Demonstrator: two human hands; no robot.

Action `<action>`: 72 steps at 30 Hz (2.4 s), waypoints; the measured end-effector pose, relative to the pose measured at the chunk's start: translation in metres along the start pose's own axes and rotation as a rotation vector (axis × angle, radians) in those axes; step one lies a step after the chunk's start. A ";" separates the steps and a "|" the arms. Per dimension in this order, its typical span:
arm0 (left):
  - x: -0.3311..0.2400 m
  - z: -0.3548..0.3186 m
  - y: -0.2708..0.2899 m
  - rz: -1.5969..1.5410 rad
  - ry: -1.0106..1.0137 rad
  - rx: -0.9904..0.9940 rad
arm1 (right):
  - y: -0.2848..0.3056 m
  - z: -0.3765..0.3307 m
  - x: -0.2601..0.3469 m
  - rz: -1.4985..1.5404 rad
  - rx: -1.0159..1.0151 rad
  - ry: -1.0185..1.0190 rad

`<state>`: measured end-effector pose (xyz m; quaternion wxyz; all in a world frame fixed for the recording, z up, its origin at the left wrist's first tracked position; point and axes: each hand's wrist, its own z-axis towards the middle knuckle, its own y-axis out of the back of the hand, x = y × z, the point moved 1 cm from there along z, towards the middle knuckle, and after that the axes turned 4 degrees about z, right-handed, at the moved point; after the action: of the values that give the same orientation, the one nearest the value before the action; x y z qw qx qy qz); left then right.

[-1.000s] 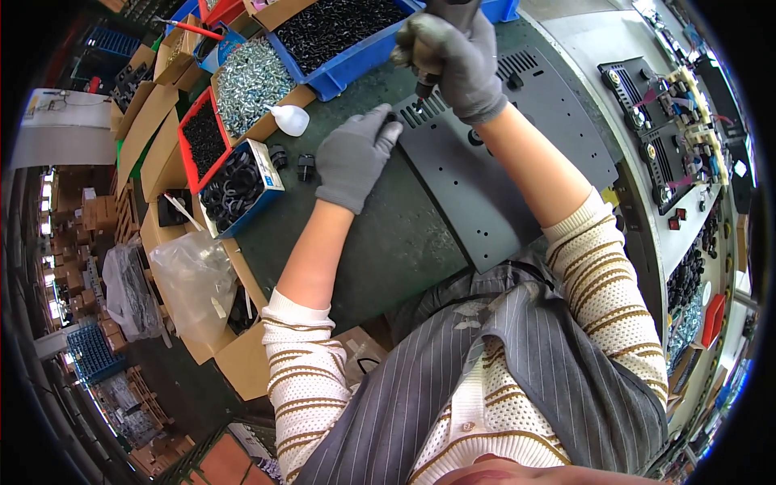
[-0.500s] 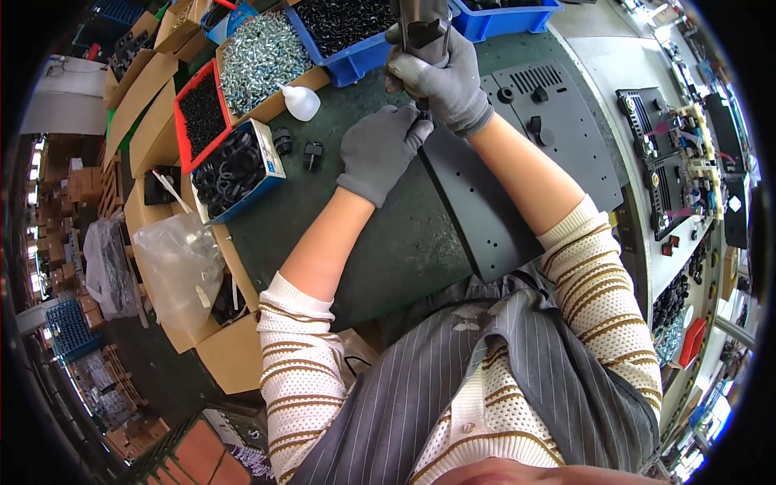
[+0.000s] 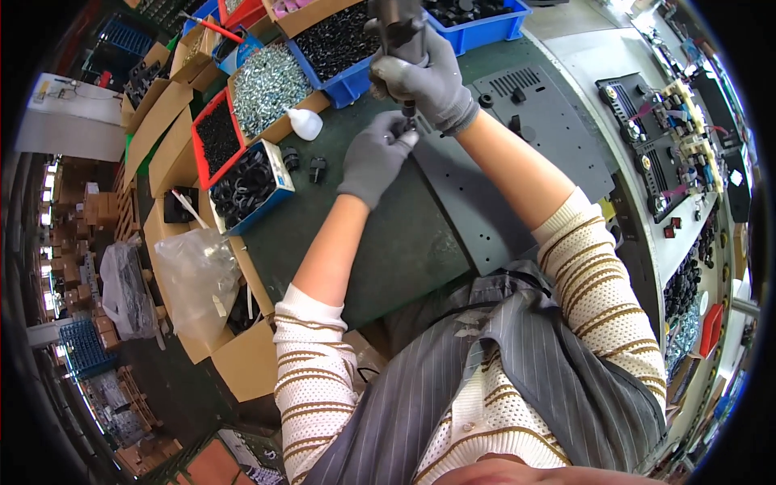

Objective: The recorder assembles components onto metal inverter casings using an electric screwdriver and adhesive.

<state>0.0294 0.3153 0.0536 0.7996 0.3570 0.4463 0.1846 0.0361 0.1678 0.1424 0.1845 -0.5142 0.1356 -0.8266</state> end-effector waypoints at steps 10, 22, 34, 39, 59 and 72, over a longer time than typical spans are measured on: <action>-0.010 -0.048 0.023 -1.835 0.981 0.221 | 0.014 -0.059 0.071 0.319 -0.004 -0.115; -0.098 -0.072 -0.018 -1.726 0.616 0.414 | 0.034 -0.103 0.110 0.508 -0.035 0.158; -0.113 -0.064 -0.028 -1.765 0.660 0.542 | 0.060 -0.112 0.107 0.436 0.227 0.235; -0.113 -0.061 -0.031 -1.730 0.697 0.514 | 0.067 -0.110 0.103 0.409 0.230 0.262; -0.078 0.053 -0.051 0.094 -0.043 0.196 | 0.130 -0.086 0.101 0.329 -0.434 0.241; -0.062 0.072 -0.052 -0.151 0.127 0.226 | 0.130 -0.014 0.065 0.100 -0.353 0.151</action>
<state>0.0563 0.2128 0.0764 0.7361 0.3977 0.5395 0.0948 0.0187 0.0226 0.1349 0.1214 -0.4679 0.3172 -0.8159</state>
